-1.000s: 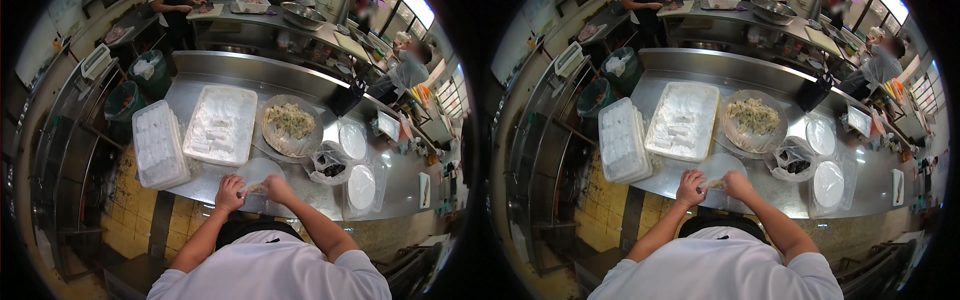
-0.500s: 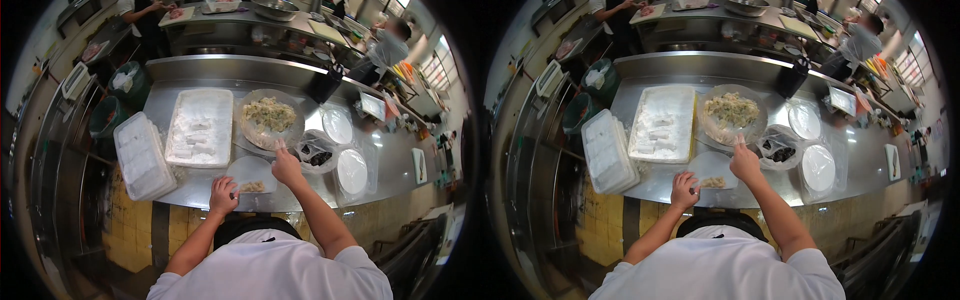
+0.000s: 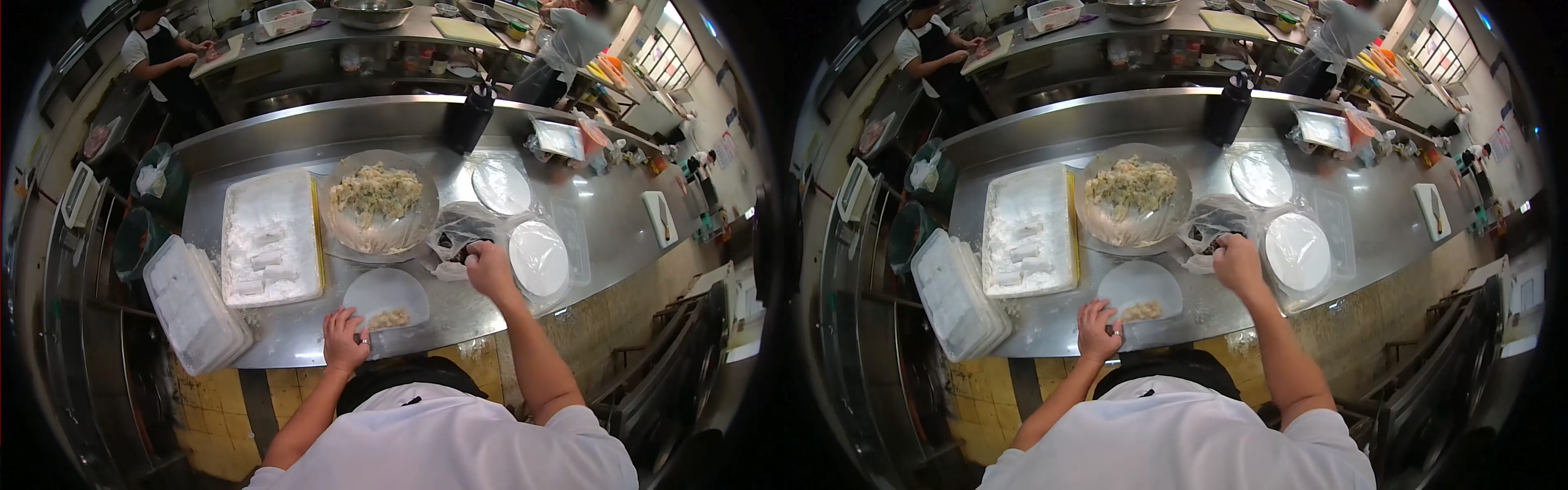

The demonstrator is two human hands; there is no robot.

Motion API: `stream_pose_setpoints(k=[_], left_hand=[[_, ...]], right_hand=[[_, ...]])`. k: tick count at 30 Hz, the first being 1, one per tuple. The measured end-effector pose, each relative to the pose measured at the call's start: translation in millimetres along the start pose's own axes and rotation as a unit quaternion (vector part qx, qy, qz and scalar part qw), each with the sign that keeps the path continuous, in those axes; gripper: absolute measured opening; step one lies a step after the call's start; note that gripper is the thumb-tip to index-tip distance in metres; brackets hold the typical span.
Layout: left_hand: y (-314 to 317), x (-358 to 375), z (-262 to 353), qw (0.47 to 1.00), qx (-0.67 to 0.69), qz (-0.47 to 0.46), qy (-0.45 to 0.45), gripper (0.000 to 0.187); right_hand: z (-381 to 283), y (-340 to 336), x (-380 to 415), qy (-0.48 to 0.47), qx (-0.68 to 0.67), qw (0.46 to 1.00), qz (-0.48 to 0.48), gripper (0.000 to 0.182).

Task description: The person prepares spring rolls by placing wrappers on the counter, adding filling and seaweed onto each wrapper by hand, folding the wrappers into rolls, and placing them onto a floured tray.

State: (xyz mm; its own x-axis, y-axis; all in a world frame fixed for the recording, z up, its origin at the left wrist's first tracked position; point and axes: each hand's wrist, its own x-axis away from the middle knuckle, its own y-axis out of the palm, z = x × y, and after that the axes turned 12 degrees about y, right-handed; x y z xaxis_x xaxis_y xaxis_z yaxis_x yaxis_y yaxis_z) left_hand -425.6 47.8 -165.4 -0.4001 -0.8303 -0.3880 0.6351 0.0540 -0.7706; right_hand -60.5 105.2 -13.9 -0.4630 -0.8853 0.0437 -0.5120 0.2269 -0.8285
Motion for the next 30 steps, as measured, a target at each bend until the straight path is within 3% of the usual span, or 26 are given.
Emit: stream_pose_setpoints(k=[4, 7, 10, 13, 14, 20, 23, 26, 29, 30], left_hand=[[0.5, 0.1, -0.4, 1.000, -0.010, 0.005, 0.010, 0.034], [0.6, -2.1, 0.3, 1.000, -0.017, 0.011, 0.012, 0.034], [1.5, -1.2, 0.6, 1.000, -0.021, 0.014, 0.012, 0.034], [1.2, -2.6, 1.6, 1.000, -0.022, 0.014, 0.010, 0.034], [0.8, -2.6, 2.2, 1.000, -0.022, 0.014, 0.010, 0.034], [1.5, -2.5, 1.1, 0.999, -0.024, 0.019, 0.013, 0.033], [0.4, -1.8, 1.5, 1.000, -0.020, 0.019, 0.011, 0.033], [-0.2, -2.1, 2.0, 1.000, -0.018, 0.019, 0.008, 0.033], [0.3, -2.4, 1.1, 1.000, -0.019, 0.019, 0.009, 0.033], [0.7, -1.9, 0.7, 1.000, -0.020, 0.019, 0.010, 0.033]], right_hand=[[29.5, 17.5, -77.7, -0.031, 0.113, 0.985, -0.130, 0.030], [12.8, 20.6, -103.6, 0.021, -0.061, 0.988, -0.140, 0.033], [-16.5, 2.1, -101.3, 0.027, 0.061, 0.976, -0.206, 0.031], [4.1, 24.9, -102.5, -0.027, 0.214, 0.955, -0.201, 0.032], [7.8, 29.7, -101.2, -0.006, 0.220, 0.953, -0.207, 0.032], [27.9, 68.4, -121.0, -0.093, 0.355, 0.894, -0.257, 0.033], [32.8, 79.4, -129.3, -0.072, 0.298, 0.914, -0.266, 0.034], [33.1, 77.3, -129.3, -0.126, 0.285, 0.920, -0.239, 0.034], [43.9, 73.5, -139.4, -0.165, 0.351, 0.899, -0.203, 0.034], [-18.8, 20.5, -117.8, -0.111, 0.375, 0.890, -0.234, 0.033]])
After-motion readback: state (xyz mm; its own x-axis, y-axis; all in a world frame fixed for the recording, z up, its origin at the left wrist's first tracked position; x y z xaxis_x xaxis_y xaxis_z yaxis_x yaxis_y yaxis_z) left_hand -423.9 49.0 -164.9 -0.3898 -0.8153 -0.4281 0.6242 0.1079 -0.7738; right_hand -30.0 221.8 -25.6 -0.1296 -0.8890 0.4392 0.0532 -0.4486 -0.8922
